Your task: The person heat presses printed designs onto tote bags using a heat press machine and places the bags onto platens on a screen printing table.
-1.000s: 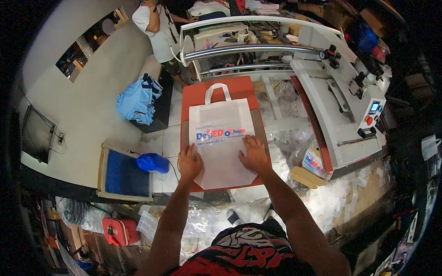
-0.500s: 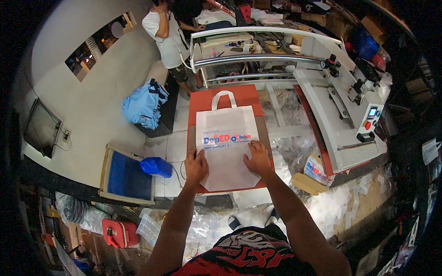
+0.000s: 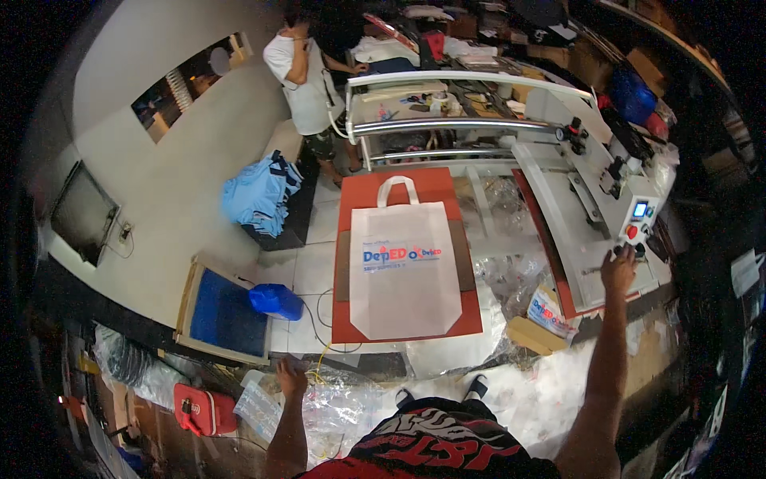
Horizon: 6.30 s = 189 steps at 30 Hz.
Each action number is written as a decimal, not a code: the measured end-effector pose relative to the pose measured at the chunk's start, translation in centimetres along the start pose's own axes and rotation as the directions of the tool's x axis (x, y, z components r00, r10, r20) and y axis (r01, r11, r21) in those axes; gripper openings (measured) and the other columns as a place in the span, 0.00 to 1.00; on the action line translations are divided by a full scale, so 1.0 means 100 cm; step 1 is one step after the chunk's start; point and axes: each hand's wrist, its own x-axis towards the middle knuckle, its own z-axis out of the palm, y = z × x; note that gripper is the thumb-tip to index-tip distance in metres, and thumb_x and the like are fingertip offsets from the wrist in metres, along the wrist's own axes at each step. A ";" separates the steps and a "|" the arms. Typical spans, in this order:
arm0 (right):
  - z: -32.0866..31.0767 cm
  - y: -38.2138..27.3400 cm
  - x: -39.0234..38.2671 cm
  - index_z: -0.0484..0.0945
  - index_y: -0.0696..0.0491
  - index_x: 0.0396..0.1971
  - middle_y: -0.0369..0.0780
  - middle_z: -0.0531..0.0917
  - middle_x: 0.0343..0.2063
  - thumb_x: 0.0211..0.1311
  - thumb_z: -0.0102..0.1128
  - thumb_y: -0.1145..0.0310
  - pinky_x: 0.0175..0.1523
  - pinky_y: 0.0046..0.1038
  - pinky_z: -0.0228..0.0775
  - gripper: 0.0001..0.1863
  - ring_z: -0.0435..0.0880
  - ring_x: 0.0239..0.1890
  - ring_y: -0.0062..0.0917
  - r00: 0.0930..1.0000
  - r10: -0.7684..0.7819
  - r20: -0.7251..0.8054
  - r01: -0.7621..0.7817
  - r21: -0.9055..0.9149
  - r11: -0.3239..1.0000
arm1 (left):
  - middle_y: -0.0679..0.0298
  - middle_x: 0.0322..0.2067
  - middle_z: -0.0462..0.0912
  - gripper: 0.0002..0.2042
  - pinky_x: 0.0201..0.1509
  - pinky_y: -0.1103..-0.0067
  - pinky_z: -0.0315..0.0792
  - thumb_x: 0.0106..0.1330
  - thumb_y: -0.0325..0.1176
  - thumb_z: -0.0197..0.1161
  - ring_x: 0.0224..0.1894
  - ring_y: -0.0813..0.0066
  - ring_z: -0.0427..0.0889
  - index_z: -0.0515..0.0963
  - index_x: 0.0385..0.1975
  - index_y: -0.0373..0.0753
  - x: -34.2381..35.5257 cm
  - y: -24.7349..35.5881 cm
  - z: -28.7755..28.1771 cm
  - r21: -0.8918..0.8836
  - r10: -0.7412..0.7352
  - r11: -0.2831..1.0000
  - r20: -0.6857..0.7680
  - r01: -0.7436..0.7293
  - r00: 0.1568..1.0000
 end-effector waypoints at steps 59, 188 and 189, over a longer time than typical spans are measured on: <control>-0.103 -0.194 -0.139 0.64 0.53 0.63 0.48 0.62 0.65 0.57 0.61 0.74 0.66 0.37 0.63 0.32 0.62 0.67 0.40 0.623 -0.759 -0.190 0.025 0.974 -0.223 | 0.66 0.20 0.73 0.03 0.15 0.75 0.67 0.63 0.31 0.59 0.16 0.72 0.74 0.75 0.27 0.44 -0.518 0.138 0.015 0.047 -0.415 0.576 0.877 0.816 0.242; 0.333 0.091 0.190 0.78 0.54 0.40 0.43 0.78 0.43 0.61 0.56 0.62 0.53 0.43 0.65 0.13 0.75 0.49 0.39 0.824 -0.566 0.017 0.398 0.694 0.600 | 0.63 0.72 0.52 0.35 0.69 0.40 0.39 0.60 0.55 0.56 0.72 0.37 0.44 0.61 0.68 0.53 -0.171 0.976 0.202 -0.156 0.599 0.795 0.349 -0.586 0.720; 0.337 0.081 0.198 0.78 0.54 0.39 0.44 0.78 0.43 0.62 0.54 0.60 0.53 0.44 0.65 0.14 0.75 0.49 0.38 0.777 -0.622 0.097 0.439 0.624 0.646 | 0.63 0.72 0.52 0.35 0.68 0.40 0.39 0.60 0.55 0.57 0.71 0.37 0.45 0.61 0.68 0.53 -0.169 0.974 0.204 -0.162 0.608 0.790 0.330 -0.591 0.723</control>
